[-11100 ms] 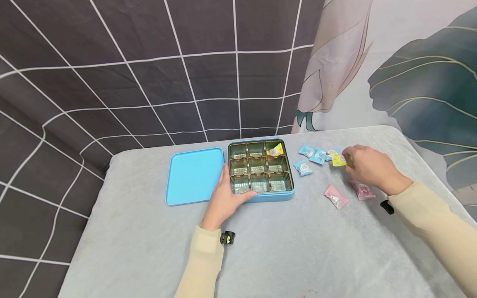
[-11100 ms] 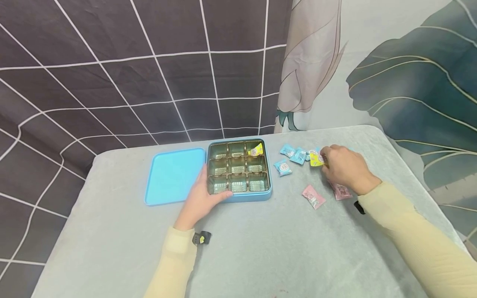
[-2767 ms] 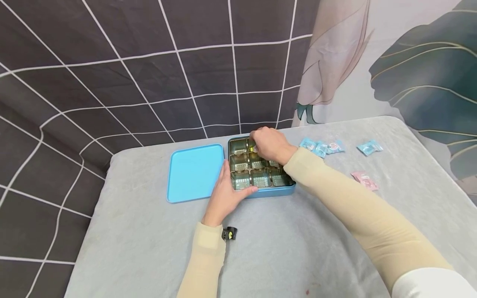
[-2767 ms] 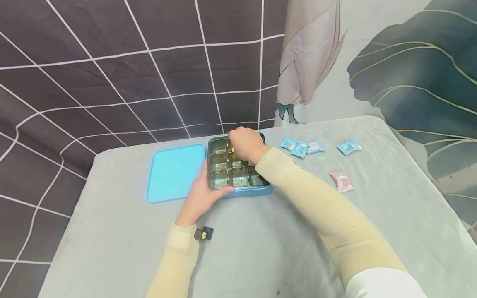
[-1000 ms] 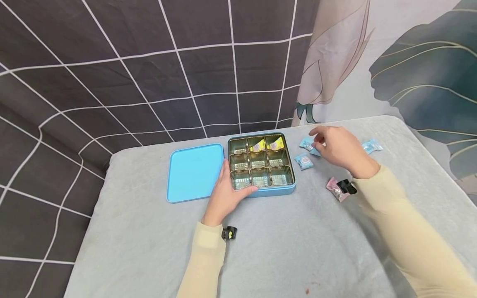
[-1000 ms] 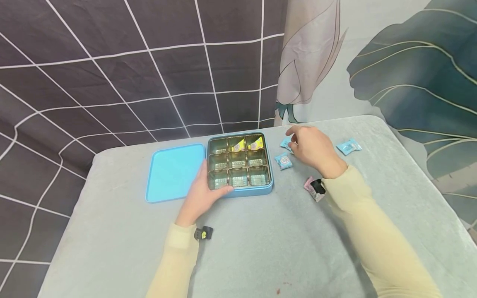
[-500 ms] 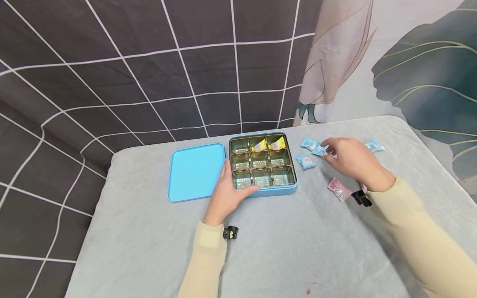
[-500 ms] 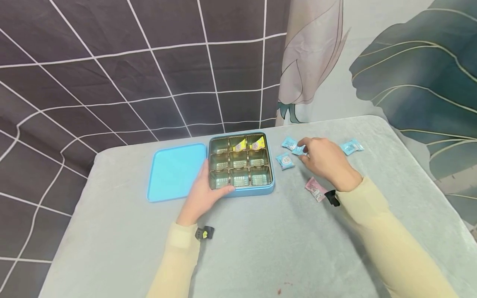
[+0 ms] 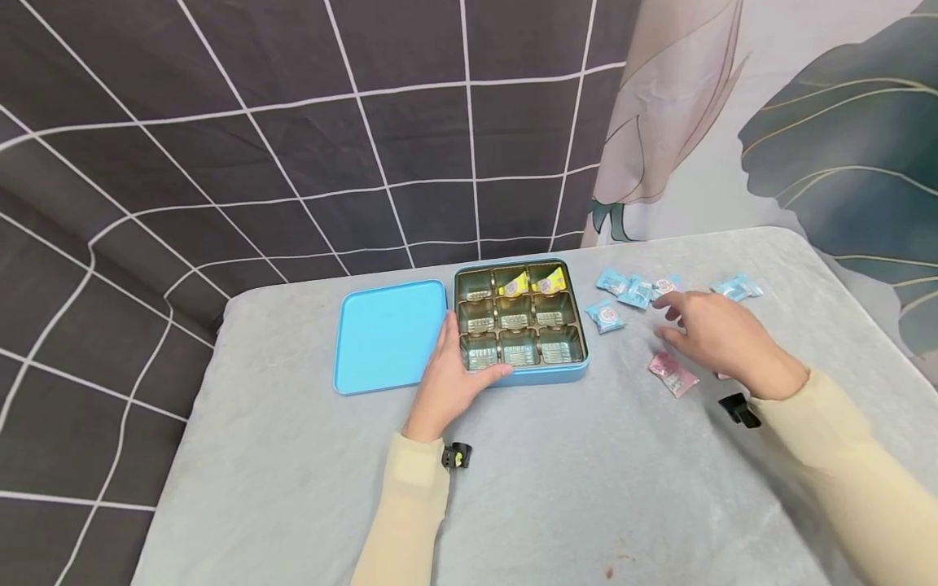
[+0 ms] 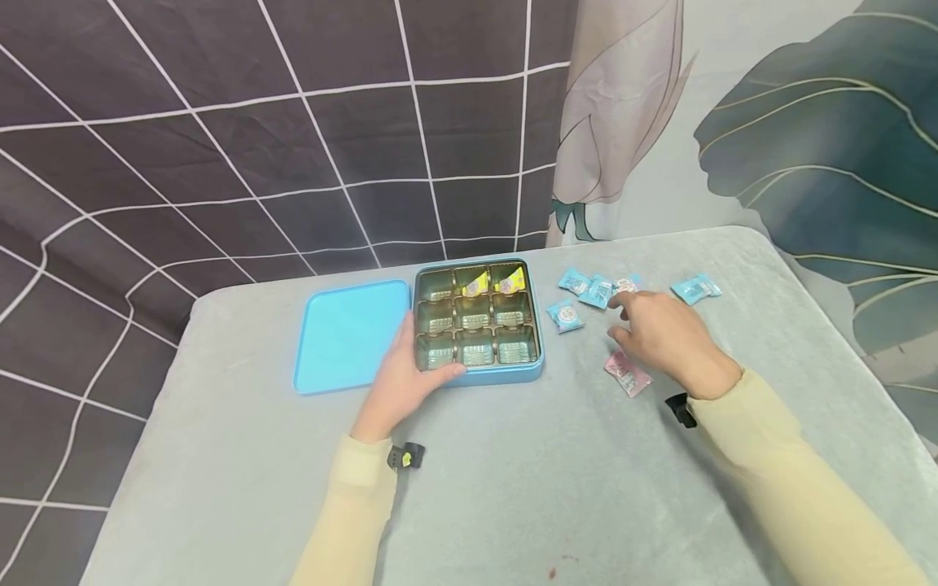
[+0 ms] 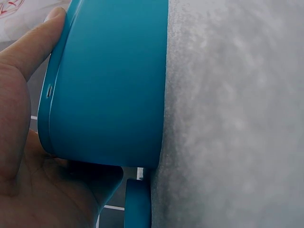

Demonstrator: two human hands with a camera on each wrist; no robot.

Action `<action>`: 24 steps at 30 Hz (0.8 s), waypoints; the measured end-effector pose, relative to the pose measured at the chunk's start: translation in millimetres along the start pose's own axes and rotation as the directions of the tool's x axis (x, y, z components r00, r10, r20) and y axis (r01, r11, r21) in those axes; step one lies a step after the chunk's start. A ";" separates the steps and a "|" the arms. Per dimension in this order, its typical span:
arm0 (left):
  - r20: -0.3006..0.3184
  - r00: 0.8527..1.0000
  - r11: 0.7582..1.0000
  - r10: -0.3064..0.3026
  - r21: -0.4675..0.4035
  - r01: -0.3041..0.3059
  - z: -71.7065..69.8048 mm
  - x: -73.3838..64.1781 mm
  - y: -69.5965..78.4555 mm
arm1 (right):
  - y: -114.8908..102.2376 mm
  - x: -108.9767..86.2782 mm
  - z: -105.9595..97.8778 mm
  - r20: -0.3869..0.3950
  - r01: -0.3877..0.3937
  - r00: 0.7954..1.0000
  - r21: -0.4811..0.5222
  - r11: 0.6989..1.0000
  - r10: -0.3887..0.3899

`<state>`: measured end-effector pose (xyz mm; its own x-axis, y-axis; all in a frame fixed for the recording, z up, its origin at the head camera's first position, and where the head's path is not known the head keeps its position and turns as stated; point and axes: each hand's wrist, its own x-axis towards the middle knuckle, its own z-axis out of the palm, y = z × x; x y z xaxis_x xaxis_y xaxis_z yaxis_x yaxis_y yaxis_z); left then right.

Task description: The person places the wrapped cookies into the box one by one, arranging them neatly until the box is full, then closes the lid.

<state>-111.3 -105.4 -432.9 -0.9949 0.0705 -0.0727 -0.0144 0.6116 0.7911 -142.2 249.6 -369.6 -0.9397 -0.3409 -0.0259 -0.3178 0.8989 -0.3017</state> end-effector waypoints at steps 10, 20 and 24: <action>0.003 1.000 1.000 -0.001 0.003 0.001 -0.3 0.3 0.5 | 4.3 -11.1 11.0 0.038 0.011 0.999 -0.017 1.000 -0.010; 0.000 1.000 1.000 0.000 0.000 0.000 -0.6 1.4 0.2 | 4.3 -16.8 22.5 0.091 0.034 0.995 -0.024 0.999 -0.032; 0.001 1.000 1.000 0.003 -0.001 -0.003 -0.4 0.7 0.6 | 3.3 -17.9 28.9 0.090 0.050 0.995 -0.028 0.998 -0.047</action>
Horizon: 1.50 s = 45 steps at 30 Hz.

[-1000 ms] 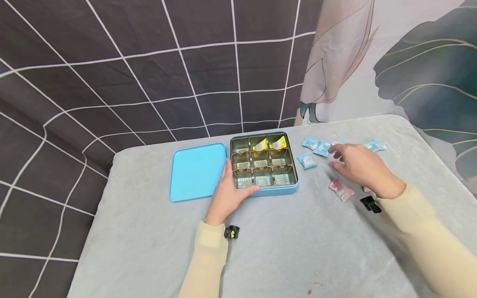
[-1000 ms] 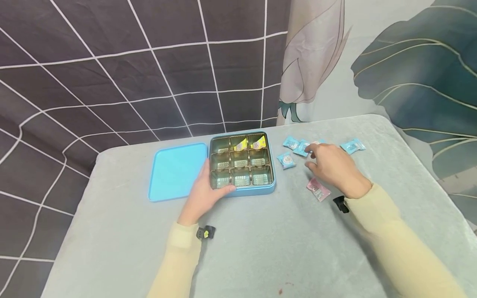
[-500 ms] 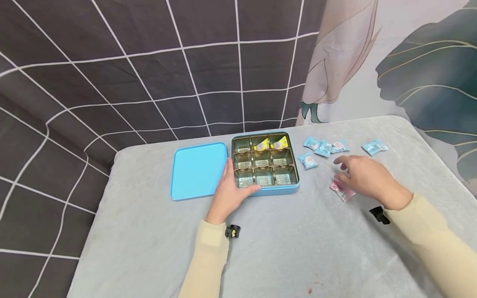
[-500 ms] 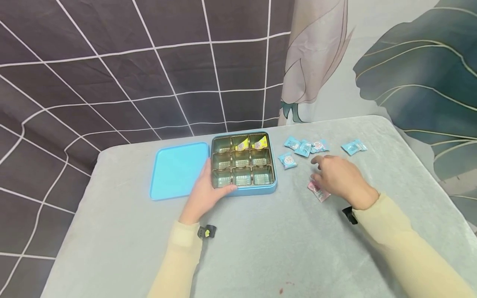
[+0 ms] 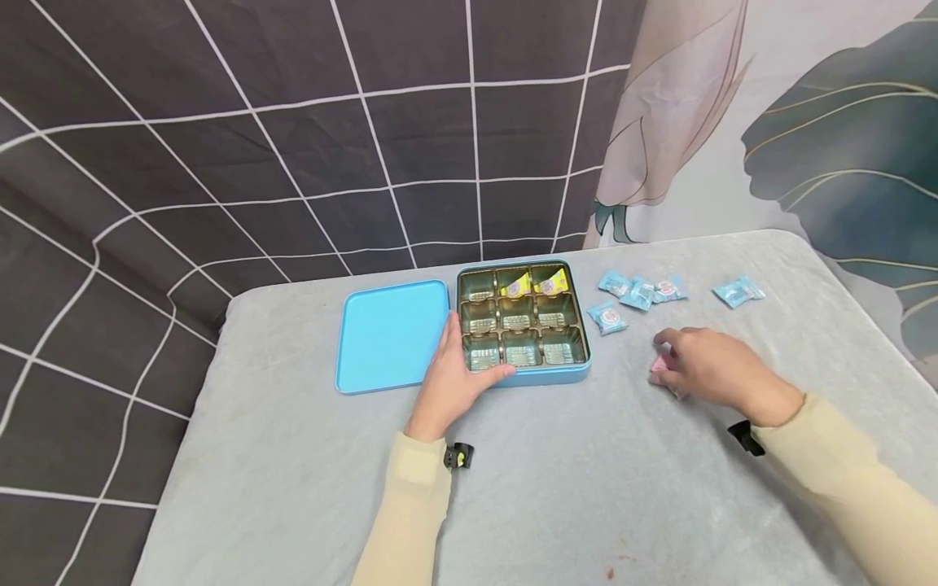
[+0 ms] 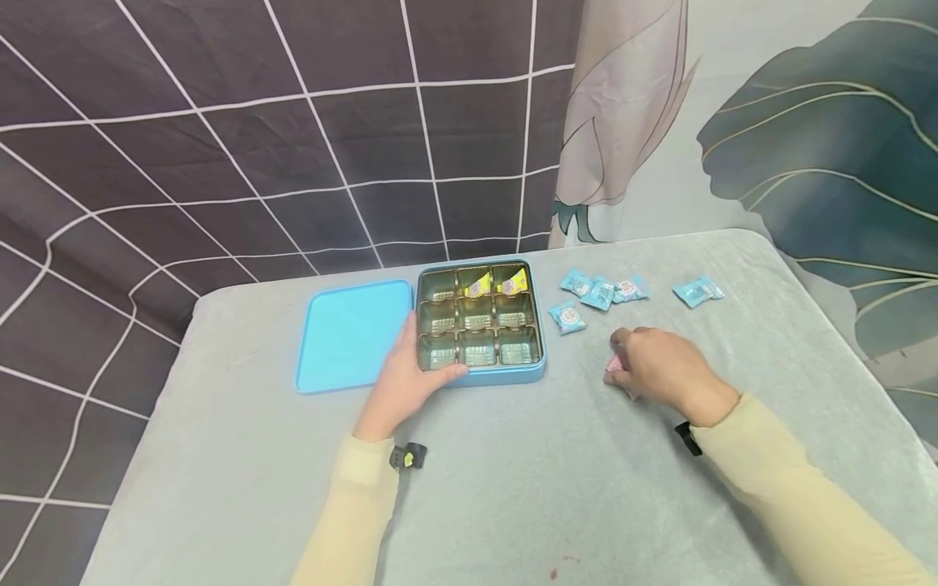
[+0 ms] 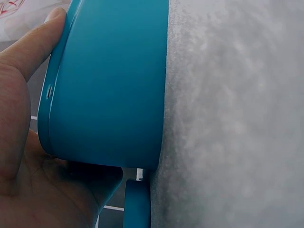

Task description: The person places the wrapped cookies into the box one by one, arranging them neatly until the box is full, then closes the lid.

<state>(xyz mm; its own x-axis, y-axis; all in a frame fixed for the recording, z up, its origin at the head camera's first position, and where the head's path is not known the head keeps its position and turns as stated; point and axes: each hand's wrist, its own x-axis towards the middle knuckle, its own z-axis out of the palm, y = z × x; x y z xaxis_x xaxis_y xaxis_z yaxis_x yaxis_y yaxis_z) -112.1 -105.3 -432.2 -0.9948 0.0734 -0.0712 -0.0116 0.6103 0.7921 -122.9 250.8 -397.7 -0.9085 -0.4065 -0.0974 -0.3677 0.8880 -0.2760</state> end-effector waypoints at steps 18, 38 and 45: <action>0.006 1.000 1.000 -0.003 0.007 0.003 1.2 -1.3 0.3 | -1.5 -4.6 13.1 -0.066 0.024 0.997 -0.039 0.999 -0.027; -0.004 1.000 1.000 0.004 0.011 -0.004 2.0 0.7 -1.9 | -2.4 -4.2 6.1 -0.133 0.056 0.989 -0.048 0.997 -0.062; -0.003 1.000 1.000 0.001 0.015 -0.001 1.5 1.5 -1.6 | -0.2 -1.9 6.5 -0.218 0.099 0.970 -0.048 0.994 -0.107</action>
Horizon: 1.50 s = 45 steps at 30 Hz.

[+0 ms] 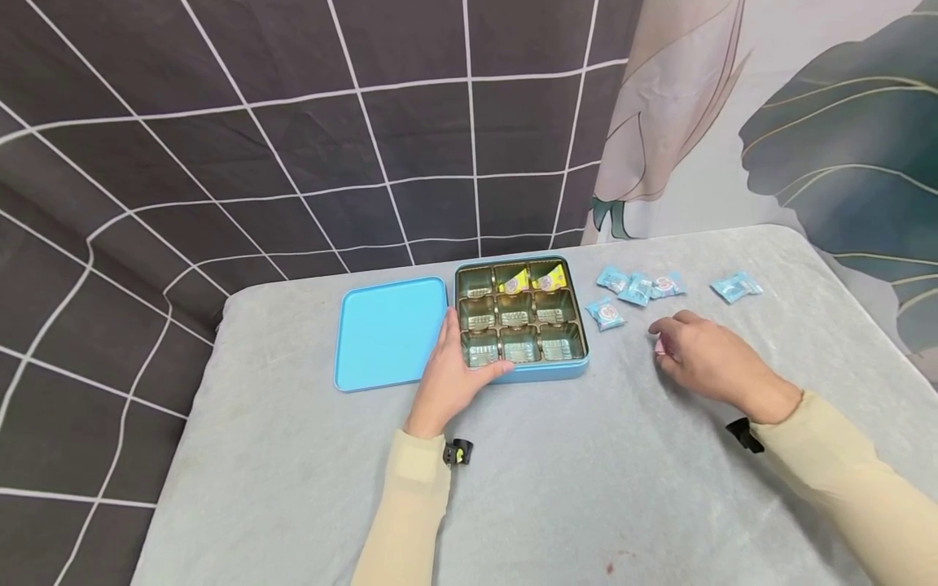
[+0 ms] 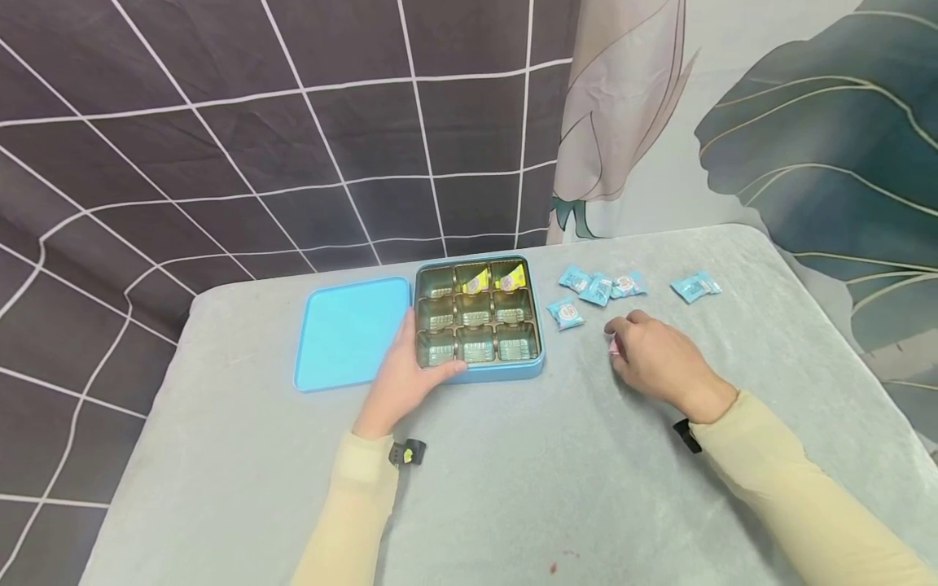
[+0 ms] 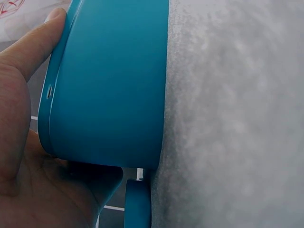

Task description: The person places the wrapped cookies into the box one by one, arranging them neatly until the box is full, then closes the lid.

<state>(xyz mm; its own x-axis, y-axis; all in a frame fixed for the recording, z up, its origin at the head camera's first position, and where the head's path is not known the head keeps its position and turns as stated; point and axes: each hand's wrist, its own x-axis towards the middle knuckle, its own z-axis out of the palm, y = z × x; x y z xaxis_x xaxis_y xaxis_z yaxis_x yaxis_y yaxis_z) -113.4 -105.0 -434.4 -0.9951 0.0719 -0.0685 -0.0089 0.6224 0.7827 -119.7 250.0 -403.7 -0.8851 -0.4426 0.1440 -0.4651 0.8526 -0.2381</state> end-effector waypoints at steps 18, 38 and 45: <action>-0.002 1.000 1.000 0.009 0.002 -0.009 -2.4 1.4 -1.5 | -2.5 4.9 -6.2 -0.068 -0.028 0.997 0.058 0.998 0.032; -0.007 1.000 1.000 0.016 -0.005 -0.016 -1.3 0.9 -1.3 | -0.6 7.6 -10.8 -0.163 -0.001 0.987 0.049 0.999 0.009; 0.001 1.000 1.000 0.011 -0.004 -0.011 -0.3 1.6 -0.8 | 0.8 8.9 -13.5 -0.186 0.033 0.982 0.040 0.999 -0.025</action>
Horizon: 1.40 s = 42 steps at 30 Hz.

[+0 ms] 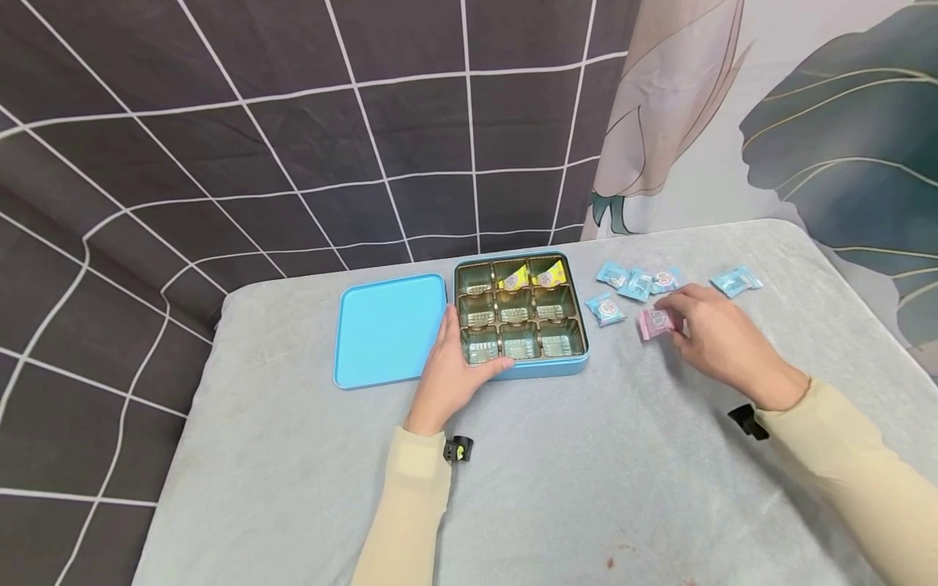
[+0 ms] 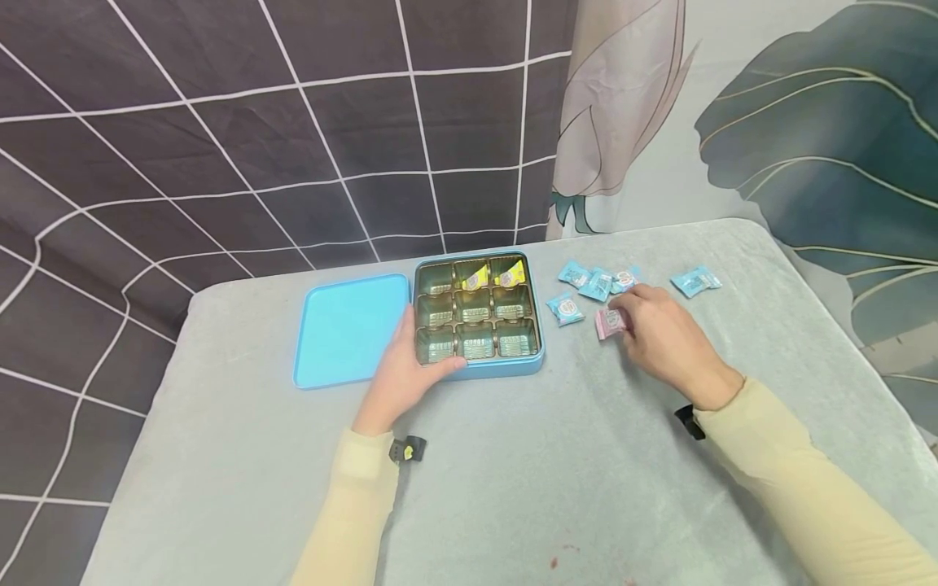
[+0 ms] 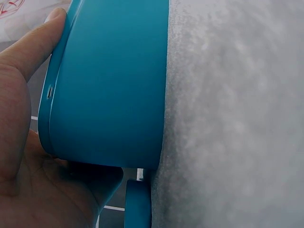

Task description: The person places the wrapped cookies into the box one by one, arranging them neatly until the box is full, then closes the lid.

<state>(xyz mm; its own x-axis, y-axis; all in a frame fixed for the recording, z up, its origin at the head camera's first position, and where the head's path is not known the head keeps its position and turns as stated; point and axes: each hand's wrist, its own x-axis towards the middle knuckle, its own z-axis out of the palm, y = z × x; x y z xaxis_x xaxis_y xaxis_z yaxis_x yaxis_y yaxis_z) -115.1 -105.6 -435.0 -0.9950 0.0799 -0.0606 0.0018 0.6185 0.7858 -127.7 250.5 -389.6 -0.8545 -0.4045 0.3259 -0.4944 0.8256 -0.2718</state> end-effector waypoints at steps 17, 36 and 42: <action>0.000 1.000 1.000 -0.006 -0.011 0.006 0.0 -1.0 0.4 | -4.4 9.6 -6.6 -0.024 -0.059 0.998 0.020 0.998 0.059; -0.005 1.000 1.000 -0.007 0.006 0.007 -0.3 0.2 -0.3 | -13.8 24.2 -14.2 -0.073 -0.093 0.993 0.024 0.995 0.095; 0.000 1.000 1.000 -0.009 0.005 0.009 -0.5 0.3 0.0 | -19.2 30.4 -12.2 -0.099 -0.070 0.992 0.067 0.995 0.077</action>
<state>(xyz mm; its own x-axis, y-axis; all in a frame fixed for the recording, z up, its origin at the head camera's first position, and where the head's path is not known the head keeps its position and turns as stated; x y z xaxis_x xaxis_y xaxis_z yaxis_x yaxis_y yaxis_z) -115.4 -106.0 -434.7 -0.9949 0.0745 -0.0679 -0.0067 0.6230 0.7822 -142.3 227.2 -363.4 -0.8699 -0.2991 0.3923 -0.4429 0.8236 -0.3542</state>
